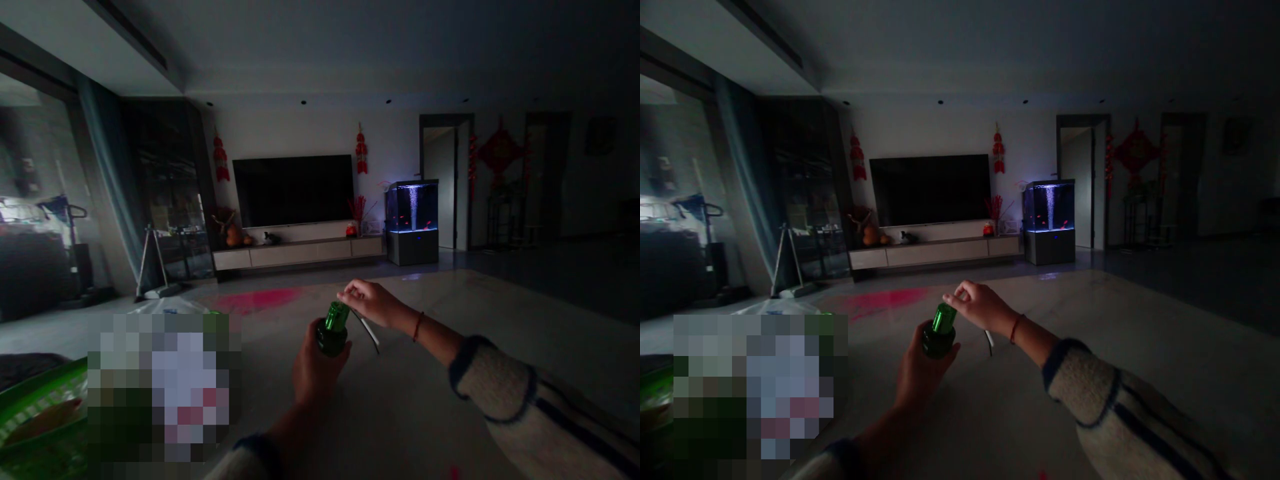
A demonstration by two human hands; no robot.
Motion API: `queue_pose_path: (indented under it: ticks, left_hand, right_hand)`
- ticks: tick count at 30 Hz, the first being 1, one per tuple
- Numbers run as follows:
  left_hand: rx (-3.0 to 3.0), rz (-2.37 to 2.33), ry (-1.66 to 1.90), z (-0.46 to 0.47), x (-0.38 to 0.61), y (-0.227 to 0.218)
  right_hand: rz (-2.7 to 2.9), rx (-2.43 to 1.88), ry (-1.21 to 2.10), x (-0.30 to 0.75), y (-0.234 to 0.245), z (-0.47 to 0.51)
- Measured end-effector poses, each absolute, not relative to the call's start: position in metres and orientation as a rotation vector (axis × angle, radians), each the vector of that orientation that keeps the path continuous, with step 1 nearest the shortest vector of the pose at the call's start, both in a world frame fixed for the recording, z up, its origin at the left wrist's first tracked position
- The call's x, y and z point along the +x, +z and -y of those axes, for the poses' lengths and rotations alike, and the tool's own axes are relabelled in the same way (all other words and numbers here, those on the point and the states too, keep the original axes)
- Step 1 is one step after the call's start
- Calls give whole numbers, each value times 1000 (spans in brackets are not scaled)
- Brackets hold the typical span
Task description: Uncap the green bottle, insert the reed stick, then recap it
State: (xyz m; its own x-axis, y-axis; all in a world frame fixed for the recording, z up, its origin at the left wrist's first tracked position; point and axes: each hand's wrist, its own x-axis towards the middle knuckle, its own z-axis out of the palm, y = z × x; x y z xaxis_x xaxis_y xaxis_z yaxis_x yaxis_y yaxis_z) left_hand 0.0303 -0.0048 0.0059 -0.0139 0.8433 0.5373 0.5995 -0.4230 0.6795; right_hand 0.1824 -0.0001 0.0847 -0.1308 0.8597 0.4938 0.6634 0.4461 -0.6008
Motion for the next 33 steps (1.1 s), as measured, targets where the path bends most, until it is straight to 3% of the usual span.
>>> queue_pose_path:
  ticks: [13,33]
  left_hand:
    - [2133,-1553,1299,7,30,5]
    - [2118,-1538,1284,7,31,3]
  right_hand:
    - [2041,-1396,40,172,84,18]
    - [2372,-1110,229,188,93,21]
